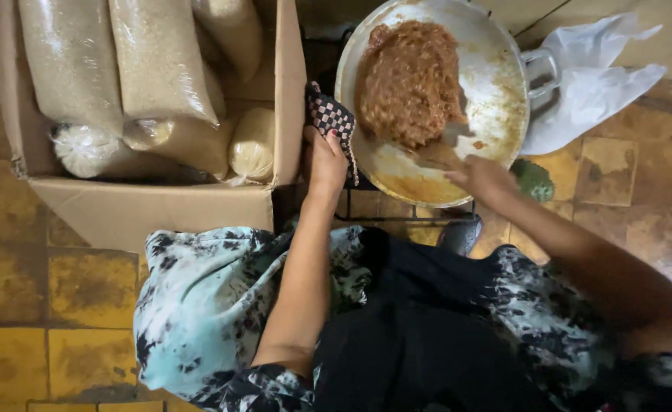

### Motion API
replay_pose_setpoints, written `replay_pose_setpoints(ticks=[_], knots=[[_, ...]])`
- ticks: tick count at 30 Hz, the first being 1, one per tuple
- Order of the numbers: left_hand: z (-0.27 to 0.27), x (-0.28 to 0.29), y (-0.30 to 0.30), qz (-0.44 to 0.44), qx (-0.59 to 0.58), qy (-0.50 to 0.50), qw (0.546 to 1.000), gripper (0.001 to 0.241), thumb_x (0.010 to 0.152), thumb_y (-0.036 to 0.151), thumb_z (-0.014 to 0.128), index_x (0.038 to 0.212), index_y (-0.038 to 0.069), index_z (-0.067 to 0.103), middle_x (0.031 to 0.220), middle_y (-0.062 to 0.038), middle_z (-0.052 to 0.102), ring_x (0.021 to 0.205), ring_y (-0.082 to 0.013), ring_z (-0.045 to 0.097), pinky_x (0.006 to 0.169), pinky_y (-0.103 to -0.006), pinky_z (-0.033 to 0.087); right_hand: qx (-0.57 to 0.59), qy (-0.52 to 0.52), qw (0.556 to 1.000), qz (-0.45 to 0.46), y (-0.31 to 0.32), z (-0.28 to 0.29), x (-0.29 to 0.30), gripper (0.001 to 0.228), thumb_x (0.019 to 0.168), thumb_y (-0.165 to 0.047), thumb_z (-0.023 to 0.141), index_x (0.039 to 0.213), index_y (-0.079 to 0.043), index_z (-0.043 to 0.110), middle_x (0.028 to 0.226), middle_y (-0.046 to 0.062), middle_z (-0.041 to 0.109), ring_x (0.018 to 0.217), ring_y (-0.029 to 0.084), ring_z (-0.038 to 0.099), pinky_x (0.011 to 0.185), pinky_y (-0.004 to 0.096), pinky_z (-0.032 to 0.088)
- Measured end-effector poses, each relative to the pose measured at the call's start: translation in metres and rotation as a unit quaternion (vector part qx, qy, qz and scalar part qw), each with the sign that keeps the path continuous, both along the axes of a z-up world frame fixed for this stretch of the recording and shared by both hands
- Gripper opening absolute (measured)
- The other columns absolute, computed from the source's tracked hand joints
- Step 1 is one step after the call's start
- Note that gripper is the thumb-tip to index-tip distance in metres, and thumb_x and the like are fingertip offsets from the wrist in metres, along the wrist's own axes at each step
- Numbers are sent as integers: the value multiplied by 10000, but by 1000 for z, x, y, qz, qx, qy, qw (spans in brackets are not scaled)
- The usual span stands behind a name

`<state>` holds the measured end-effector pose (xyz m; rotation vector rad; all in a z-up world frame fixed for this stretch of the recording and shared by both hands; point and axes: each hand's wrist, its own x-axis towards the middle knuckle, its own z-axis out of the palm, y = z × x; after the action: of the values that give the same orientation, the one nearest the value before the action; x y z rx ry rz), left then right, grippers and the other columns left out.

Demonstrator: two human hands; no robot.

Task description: Stirring a thick brown paste in a large pan using a wooden spatula

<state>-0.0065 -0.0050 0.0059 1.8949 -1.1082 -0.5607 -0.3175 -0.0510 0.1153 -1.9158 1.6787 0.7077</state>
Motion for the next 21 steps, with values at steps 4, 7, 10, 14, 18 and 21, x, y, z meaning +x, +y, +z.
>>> replay_pose_setpoints(ticks=[4,7,10,14,18,21], knots=[[19,4,4,9,35,-23,999,342,1050,317,458,1153,-4,516,932,-268,673,927,-480,683,789,-550,558,12,-222,955,-197,5,-28,47,475,924,-480,722,1029,-22,653,833,184,615,742,355,561,614,449,436],[-3,7,1,4,35,-16,999,338,1053,325,455,1158,8,514,931,-252,674,927,-467,686,782,-532,564,93,-374,830,-404,0,-28,83,282,958,-357,711,934,-103,590,594,-6,459,368,122,418,307,280,325],[-24,5,-5,6,46,-31,998,358,1058,353,448,1167,18,511,933,-233,683,919,-440,700,778,-513,575,151,-526,702,-456,-15,-35,94,290,1035,-396,621,916,-138,561,576,-82,356,353,50,370,323,224,305],[-7,6,-2,14,33,-38,999,325,1048,337,455,1112,23,508,846,-218,680,821,-453,704,690,-514,571,256,-715,489,-429,-33,-42,69,433,1036,-524,574,992,-97,630,573,-132,345,372,-22,378,313,159,292],[-30,1,-9,22,30,-63,997,339,1051,339,457,1123,14,523,828,-214,665,798,-446,696,661,-488,573,263,-743,387,-478,5,17,42,407,1023,-507,614,1028,-105,551,558,-124,374,370,-30,367,324,117,287],[-29,-1,-8,29,33,-16,999,342,1063,363,412,1149,40,485,842,-199,697,814,-435,718,688,-524,583,304,-735,327,-510,29,18,10,370,1052,-463,614,1097,-104,538,579,-126,417,395,-22,412,345,125,325]])
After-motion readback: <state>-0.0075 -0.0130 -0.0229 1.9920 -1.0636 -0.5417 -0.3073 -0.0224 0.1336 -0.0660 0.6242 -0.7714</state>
